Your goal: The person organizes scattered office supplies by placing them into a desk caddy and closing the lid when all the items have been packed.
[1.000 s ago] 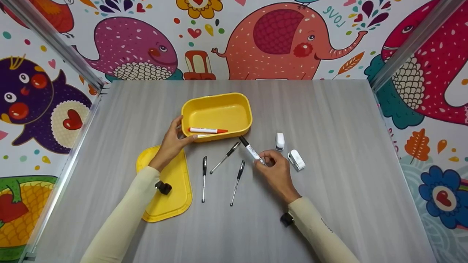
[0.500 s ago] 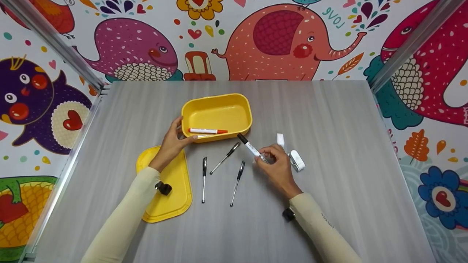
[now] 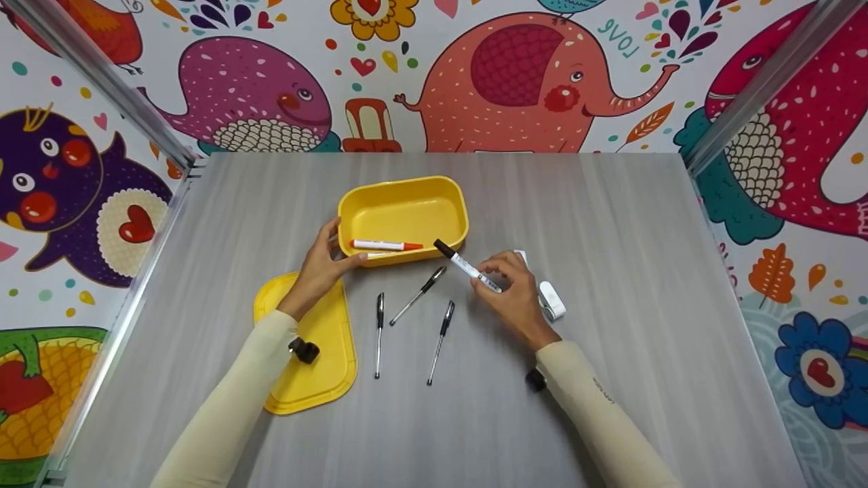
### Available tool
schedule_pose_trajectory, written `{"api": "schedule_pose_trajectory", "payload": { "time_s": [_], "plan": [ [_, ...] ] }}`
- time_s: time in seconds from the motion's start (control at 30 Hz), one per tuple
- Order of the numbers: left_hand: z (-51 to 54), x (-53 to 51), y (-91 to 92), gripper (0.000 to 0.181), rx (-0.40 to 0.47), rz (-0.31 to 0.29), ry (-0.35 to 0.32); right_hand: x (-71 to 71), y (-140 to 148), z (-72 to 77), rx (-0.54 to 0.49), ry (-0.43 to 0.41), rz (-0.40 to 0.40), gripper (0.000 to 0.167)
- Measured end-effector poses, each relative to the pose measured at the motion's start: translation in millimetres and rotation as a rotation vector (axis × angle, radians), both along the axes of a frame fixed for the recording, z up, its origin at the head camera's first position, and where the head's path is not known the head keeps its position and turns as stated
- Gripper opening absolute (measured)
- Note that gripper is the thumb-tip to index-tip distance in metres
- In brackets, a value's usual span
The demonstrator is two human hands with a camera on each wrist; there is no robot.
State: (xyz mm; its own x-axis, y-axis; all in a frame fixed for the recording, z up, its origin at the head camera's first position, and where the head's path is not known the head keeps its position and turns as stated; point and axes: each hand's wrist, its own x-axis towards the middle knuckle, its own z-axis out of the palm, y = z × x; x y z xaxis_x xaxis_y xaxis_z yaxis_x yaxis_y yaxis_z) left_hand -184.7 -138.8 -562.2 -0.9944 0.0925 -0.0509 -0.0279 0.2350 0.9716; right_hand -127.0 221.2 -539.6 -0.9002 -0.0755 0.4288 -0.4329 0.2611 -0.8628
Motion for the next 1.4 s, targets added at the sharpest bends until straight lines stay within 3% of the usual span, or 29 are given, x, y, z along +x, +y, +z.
{"api": "schedule_pose_trajectory", "payload": {
  "time_s": [0.53, 1.1, 1.33, 1.4],
  "plan": [
    [-1.3, 0.9, 0.1, 0.102, -0.045, 0.021, -0.017, -27.9, -17, 14.4, -0.026, -0.127, 0.019, 0.013],
    [-0.2, -1.2, 0.2, 0.104, -0.014, 0.014, -0.023, -50.5, -37, 16.9, 0.02, -0.126, 0.043, 0.013],
    [0.4, -0.5, 0.0, 0.103, -0.012, 0.014, -0.025, -74.0, -34, -14.8, 0.041, -0.108, 0.039, 0.015],
    [0.4, -0.6, -0.2, 0.103, -0.008, 0.013, -0.022, -75.6, -35, -14.0, 0.05, -0.1, 0.046, 0.015]
  ]
}}
